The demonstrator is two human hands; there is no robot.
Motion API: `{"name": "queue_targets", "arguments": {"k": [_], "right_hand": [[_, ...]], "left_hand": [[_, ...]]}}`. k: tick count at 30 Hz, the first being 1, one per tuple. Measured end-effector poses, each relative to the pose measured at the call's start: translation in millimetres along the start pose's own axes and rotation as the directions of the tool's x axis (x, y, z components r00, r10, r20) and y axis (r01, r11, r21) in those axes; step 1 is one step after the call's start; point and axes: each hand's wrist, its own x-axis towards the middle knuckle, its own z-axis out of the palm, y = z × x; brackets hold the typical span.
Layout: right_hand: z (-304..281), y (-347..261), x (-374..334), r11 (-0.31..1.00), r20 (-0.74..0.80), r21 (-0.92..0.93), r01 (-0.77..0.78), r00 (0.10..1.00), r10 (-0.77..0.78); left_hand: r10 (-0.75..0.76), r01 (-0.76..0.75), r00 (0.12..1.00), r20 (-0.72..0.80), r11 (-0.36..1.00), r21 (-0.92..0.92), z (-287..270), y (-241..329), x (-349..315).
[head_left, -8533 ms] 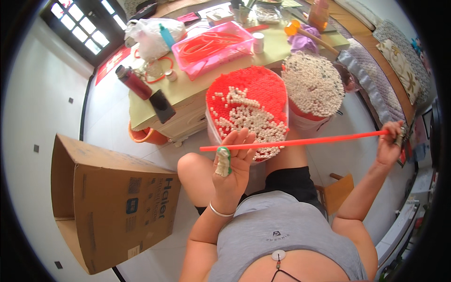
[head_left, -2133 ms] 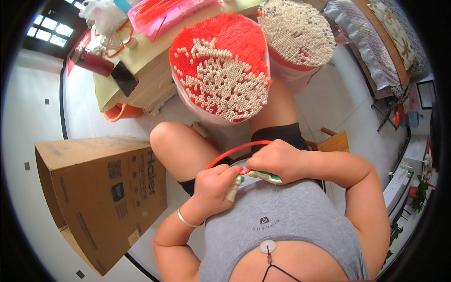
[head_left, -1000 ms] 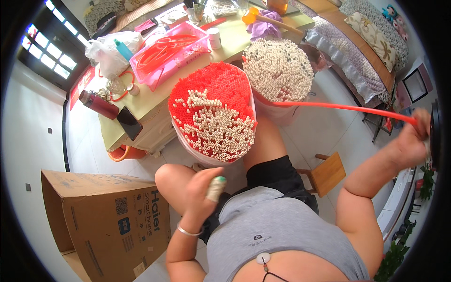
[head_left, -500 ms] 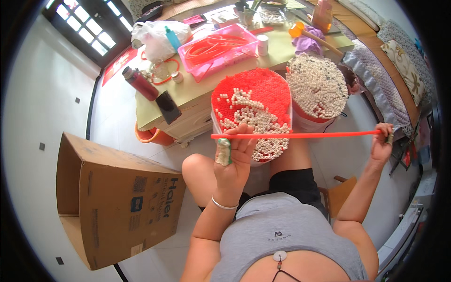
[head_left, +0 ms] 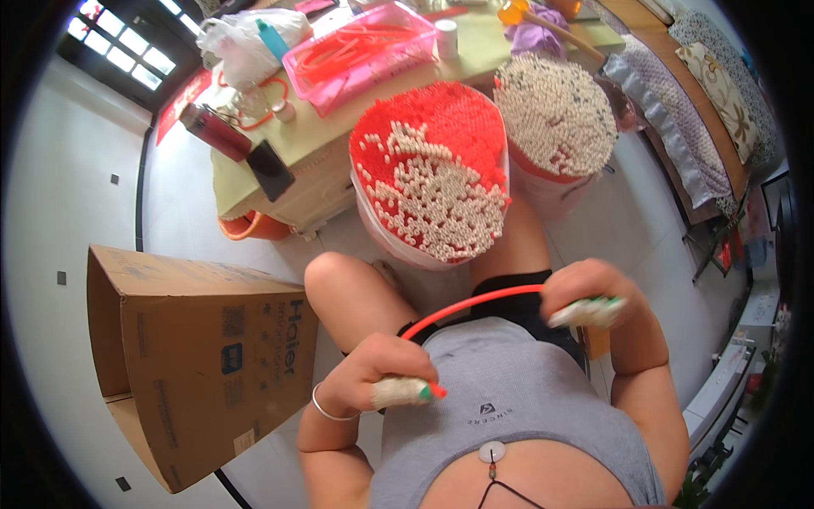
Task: The person is placing small white components onto a flexible red tube by hand. They pick the components from baskets and slide them onto the tube while seated, then move the baskets and stand up.
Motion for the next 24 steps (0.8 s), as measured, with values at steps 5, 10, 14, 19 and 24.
{"name": "queue_targets", "arguments": {"k": [5,10,14,19,24], "right_hand": [[47.2,22.3,18.1,0.871,0.258,-0.482,-0.093,0.935,0.243],[61.8,32.9,16.1,0.802,0.259,-0.593,-0.075,0.925,0.277],[65.0,36.4,14.4,0.783,0.254,-0.618,-0.066,0.926,0.279],[66.3,43.6,10.0,0.766,0.247,-0.641,-0.043,0.934,0.259],[72.8,44.9,10.0,0.727,0.289,-0.685,-0.055,0.895,0.34]], "left_hand": [[-0.181,0.225,0.961,-0.21,0.952,0.208,16.9,-25.4,0.7],[-0.183,0.275,0.945,-0.272,0.893,0.357,27.2,-36.9,-2.5],[-0.131,0.253,0.94,-0.315,0.886,0.388,32.3,-47.8,-5.6],[-0.111,0.25,0.935,-0.338,0.881,0.402,38.9,-52.4,-3.7],[-0.099,0.245,0.951,-0.294,0.821,0.515,41.9,-58.6,-4.1]]}}
